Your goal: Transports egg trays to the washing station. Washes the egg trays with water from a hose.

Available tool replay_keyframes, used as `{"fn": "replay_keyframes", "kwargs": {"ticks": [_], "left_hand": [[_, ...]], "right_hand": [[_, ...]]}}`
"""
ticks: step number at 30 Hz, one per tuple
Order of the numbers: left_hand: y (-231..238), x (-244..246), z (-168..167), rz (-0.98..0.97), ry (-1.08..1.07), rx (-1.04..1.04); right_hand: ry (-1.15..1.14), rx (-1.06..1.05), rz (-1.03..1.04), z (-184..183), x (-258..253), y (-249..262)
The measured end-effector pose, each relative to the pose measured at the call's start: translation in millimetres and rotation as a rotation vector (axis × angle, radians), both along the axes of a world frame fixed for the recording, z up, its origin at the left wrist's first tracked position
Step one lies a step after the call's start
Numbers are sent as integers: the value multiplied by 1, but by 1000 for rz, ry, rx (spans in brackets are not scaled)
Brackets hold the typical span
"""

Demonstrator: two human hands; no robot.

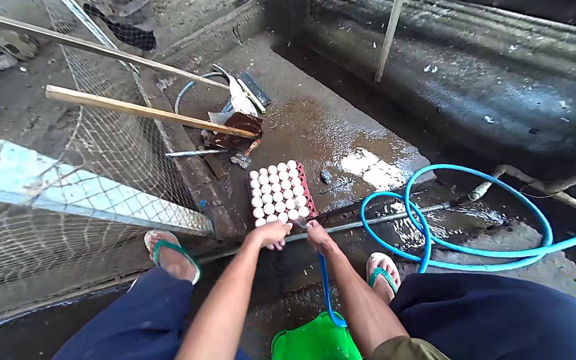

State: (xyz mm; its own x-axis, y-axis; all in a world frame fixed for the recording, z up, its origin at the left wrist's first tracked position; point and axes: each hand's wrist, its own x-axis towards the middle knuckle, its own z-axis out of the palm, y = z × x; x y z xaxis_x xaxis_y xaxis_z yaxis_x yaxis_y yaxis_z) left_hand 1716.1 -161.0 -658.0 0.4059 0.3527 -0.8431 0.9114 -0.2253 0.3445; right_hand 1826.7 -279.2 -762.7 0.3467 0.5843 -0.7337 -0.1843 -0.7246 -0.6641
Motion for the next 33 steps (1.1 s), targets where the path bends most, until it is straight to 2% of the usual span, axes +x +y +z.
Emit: {"fn": "replay_keyframes", "kwargs": {"ticks": [4,7,11,12,14,16,18,21,26,30,33], "left_hand": [[-28,-26,-74,674,-212,-187],[-39,-30,-101,943,-387,-132],[-29,-22,-115,1191,-464,-119],[-26,-18,-114,1212,-468,-149],[-25,-9,-109,1182,-483,-269],[-24,3,-108,1137,-493,-288],[-23,13,-109,1148,-539,-321],[-17,22,-106,1165,-541,-376],[-6,37,-109,1205,-493,-476],[-2,48,-111,1210,-470,-524],[-1,53,-113,1237,-449,-530]], "right_hand": [[182,136,123,-5,-34,20],[233,262,160,-15,-54,31],[171,175,482,-19,-25,50],[147,134,498,-17,-8,56],[28,70,395,-15,36,67],[-271,-8,179,-21,92,82],[-526,-52,-4,-36,141,98],[-660,-65,-7,-74,190,115],[-729,-131,152,-109,207,128],[-782,-214,252,-104,196,136],[-599,-115,245,-89,183,129]]}}
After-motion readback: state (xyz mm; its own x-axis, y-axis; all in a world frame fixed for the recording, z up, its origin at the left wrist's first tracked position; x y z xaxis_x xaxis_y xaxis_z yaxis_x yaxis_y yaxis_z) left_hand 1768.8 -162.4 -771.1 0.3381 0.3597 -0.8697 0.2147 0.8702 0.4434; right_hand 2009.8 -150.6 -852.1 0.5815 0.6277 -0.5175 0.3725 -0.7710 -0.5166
